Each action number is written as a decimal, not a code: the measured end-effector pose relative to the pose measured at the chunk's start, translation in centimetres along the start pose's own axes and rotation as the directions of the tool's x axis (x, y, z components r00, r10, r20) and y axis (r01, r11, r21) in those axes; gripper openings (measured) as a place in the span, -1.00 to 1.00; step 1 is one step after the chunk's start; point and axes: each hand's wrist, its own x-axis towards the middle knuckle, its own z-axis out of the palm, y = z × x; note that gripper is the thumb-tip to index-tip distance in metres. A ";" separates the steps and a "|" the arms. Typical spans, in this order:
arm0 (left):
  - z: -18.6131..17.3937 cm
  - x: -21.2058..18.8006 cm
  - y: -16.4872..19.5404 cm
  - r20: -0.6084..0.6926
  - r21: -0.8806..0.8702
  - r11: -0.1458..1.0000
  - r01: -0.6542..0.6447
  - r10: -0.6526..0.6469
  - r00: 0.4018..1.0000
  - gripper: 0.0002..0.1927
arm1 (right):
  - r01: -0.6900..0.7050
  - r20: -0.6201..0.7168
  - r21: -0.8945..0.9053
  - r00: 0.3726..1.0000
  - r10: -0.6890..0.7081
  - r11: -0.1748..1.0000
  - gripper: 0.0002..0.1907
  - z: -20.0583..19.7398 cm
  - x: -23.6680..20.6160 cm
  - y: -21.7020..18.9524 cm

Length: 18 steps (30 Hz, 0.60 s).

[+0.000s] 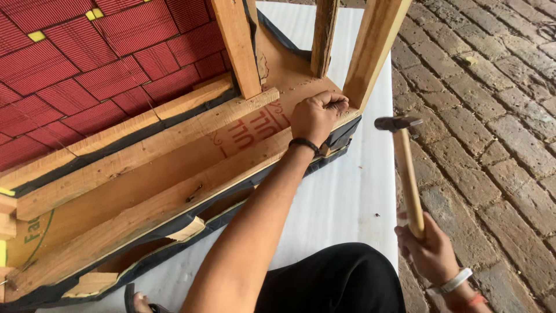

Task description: The person hammers nails into the wooden frame of an overturned sofa. They hold each nail with one hand and strike it with a hammer in the other, working along the frame's edge.

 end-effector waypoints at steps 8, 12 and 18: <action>2.0 1.3 -3.2 0.028 0.074 0.996 0.052 -0.054 0.998 -0.85 | 0.053 0.133 0.238 0.987 -0.086 0.970 -0.60 -2.2 -1.3 -8.8; 2.2 1.9 -3.5 0.031 0.032 0.998 0.061 -0.062 0.998 -0.86 | 0.064 0.132 0.032 0.989 -0.068 0.997 -0.56 -2.9 -1.0 -10.5; 2.0 1.6 -3.3 0.040 0.115 0.993 -0.009 0.005 0.999 -0.87 | 0.093 0.123 -0.025 0.988 -0.090 0.995 -0.58 -2.0 -0.2 -13.4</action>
